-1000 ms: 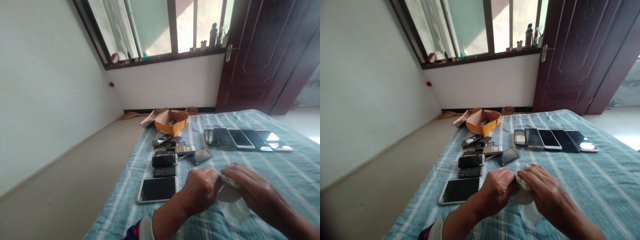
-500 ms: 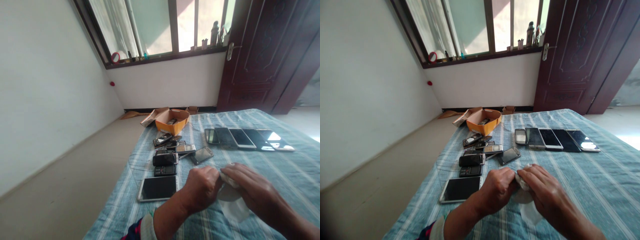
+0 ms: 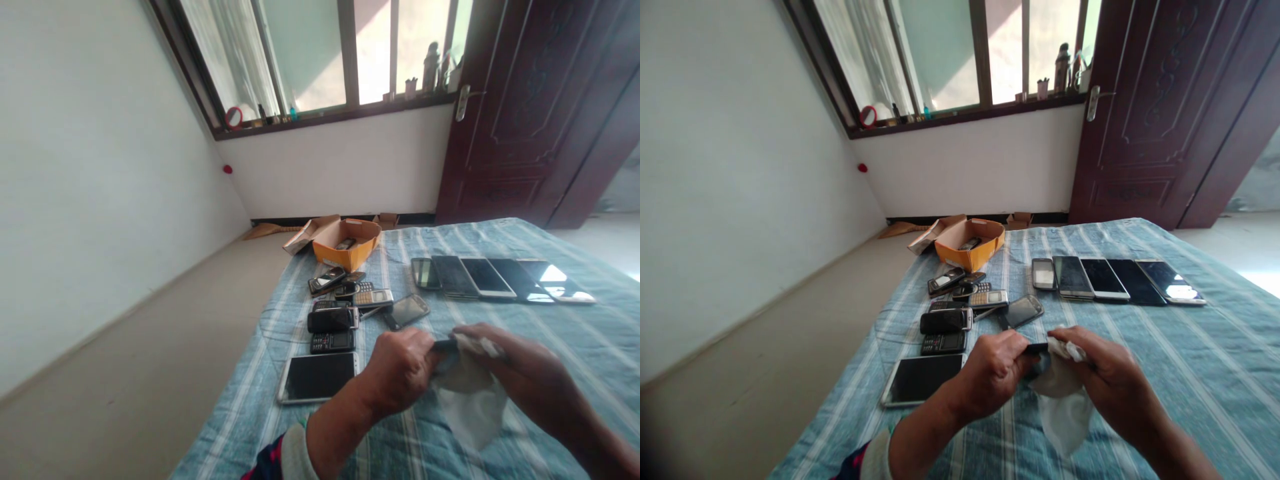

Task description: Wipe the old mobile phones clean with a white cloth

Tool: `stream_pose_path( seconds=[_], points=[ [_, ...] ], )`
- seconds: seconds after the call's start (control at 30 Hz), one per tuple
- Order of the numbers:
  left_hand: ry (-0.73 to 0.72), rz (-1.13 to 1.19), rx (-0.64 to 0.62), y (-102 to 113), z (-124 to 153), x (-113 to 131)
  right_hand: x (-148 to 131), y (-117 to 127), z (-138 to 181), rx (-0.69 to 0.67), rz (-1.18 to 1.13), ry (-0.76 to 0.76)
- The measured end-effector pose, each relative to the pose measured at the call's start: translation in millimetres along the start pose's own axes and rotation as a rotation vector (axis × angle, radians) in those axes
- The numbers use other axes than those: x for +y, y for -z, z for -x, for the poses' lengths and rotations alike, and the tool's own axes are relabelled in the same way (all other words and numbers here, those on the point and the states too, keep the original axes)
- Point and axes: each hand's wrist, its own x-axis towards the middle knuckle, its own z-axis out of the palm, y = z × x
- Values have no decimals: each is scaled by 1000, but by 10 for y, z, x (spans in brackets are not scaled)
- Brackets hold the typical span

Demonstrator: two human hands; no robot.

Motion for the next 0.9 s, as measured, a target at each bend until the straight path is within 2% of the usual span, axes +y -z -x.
stream_pose_path(
  seconds=[0.13, 0.2, 0.33, 0.53, 0.67, 0.9],
  points=[
    [-46, -5, -3, -6, 5, 32, -44, -36, 27, 26, 27, 146],
    [-41, -9, -4, -7, 5, 35, -33, -14, 10, -31, -20, 90],
    [-11, -7, 1, -7, 3, 24, 26, 51, -46, -128, -158, -134],
    [34, 11, 27, -3, 2, -6, 123, 3, -45, -43, -354, -358],
    [60, 31, 42, -5, 0, -26, 164, -73, -14, -24, -402, -403],
    [105, 56, 31, 15, -6, -41, 210, -159, 7, -87, -405, -385]
  ],
)
